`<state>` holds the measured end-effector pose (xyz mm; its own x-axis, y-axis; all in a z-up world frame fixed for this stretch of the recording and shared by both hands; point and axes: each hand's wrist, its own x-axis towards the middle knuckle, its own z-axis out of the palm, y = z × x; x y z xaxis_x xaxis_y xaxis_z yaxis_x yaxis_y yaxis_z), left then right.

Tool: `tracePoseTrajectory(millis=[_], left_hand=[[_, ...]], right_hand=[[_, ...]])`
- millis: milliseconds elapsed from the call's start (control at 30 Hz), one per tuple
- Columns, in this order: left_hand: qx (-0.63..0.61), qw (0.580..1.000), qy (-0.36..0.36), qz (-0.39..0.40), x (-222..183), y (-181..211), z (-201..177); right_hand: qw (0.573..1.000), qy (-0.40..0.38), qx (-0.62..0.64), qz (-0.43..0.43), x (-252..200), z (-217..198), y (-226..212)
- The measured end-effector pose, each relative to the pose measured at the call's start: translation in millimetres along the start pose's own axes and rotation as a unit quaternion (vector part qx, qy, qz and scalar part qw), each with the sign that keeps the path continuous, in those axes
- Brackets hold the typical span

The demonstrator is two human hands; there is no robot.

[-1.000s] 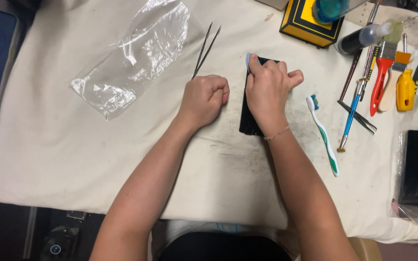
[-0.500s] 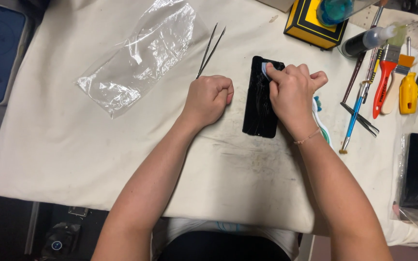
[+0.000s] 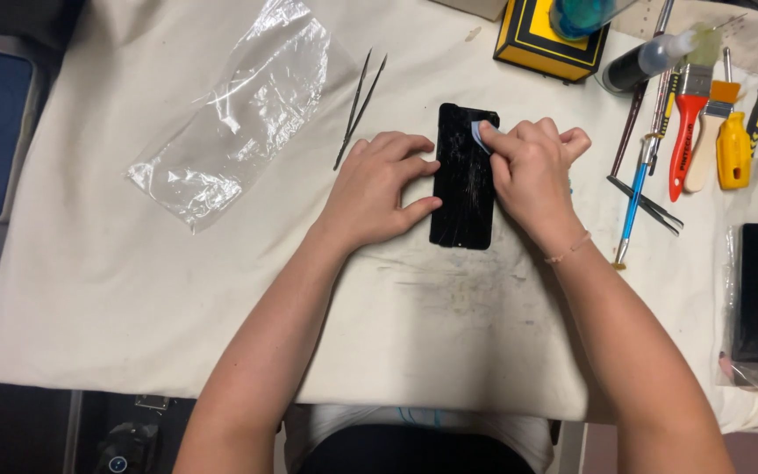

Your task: Cleaning a mobile phone screen by brushing the edges, spraying cleaning solution, and wiping the surface with a microfiber cloth.

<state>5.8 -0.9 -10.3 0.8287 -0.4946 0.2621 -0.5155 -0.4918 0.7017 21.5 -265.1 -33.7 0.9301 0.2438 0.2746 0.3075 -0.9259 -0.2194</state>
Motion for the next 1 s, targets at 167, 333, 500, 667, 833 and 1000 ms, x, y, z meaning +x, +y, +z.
tracePoseTrajectory(millis=[167, 333, 500, 667, 833, 1000], left_hand=[[0.020, 1.000, -0.010, 0.001, 1, -4, 3], [0.026, 0.999, -0.016, -0.009, 2, -4, 4], [0.033, 0.999, -0.016, -0.013, 2, -4, 3], [0.035, 0.999, -0.021, -0.014, 2, -3, 2], [0.034, 0.999, -0.018, -0.009, 2, -3, 2], [0.038, 0.999, -0.019, -0.004, 1, -5, 4]], right_hand=[[1.000, 0.009, -0.014, 0.018, 5, 5, 18], [1.000, 0.005, -0.023, -0.012, -16, -6, 6], [0.997, -0.003, -0.048, -0.065, -50, -18, -13], [0.998, -0.036, -0.014, -0.052, -69, -34, -29], [0.998, -0.032, -0.004, -0.063, -89, -36, -32], [0.997, -0.041, 0.007, -0.070, -116, -39, -40]])
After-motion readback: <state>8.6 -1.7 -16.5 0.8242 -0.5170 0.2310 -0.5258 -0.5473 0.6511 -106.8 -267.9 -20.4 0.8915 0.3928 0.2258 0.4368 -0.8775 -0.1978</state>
